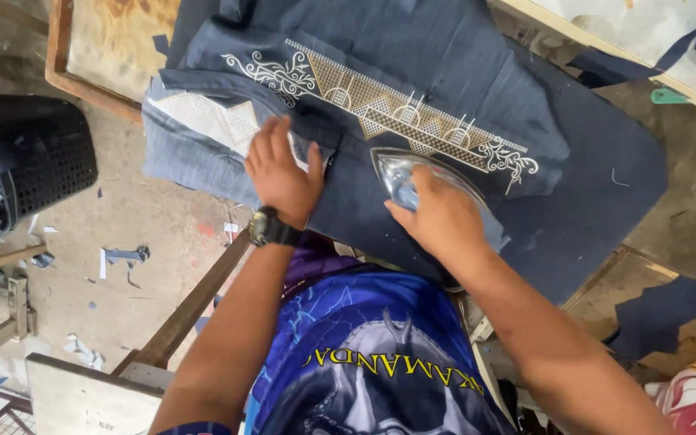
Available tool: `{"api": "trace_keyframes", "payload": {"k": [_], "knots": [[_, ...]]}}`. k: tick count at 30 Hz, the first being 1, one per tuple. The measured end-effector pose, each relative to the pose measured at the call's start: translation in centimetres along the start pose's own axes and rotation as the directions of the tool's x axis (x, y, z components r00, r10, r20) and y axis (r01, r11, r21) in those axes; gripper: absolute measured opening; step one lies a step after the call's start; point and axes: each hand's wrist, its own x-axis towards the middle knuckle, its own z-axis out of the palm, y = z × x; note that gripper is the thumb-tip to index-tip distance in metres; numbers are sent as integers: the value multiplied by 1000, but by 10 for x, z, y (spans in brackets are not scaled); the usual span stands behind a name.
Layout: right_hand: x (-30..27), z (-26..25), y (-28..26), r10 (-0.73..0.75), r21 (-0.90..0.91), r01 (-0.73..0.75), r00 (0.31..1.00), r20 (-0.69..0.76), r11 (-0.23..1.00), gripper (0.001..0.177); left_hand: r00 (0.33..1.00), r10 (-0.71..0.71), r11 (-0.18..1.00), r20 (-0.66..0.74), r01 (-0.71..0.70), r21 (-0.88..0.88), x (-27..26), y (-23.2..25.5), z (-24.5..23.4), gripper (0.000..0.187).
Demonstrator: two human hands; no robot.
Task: The person irons a dark blue garment with gold embroidery on a wooden table. They spray the fabric with water from a spray bottle, use an iron to smooth the surface, and adjust the garment's position. The person also handles a small white object at the end.
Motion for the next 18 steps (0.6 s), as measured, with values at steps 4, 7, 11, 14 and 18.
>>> {"api": "trace_keyframes", "payload": {"k": [4, 7, 11, 14, 18], "knots": [[-12, -3, 15, 7, 29, -7, 1000, 6, 1000, 56, 998, -45, 996, -52, 49, 71, 40, -35, 1, 69], [-50, -1, 60, 154, -25, -153, 985, 80, 988, 74, 1000, -22, 999, 15, 22, 34, 64, -60, -23, 50], [-94, -29, 104, 589, 59, -629, 752, 295, 775, 69, 984, 106, 992, 146, -115, 58, 90, -86, -30, 52], [-120, -39, 128, 746, 164, -793, 608, 273, 587, 58, 896, 291, 948, 336, -317, 26, 101, -98, -17, 54], [-137, -55, 144, 863, 586, -760, 467, 192, 281, 41, 719, 287, 901, 633, -427, 76, 125, -75, -35, 52]]}}
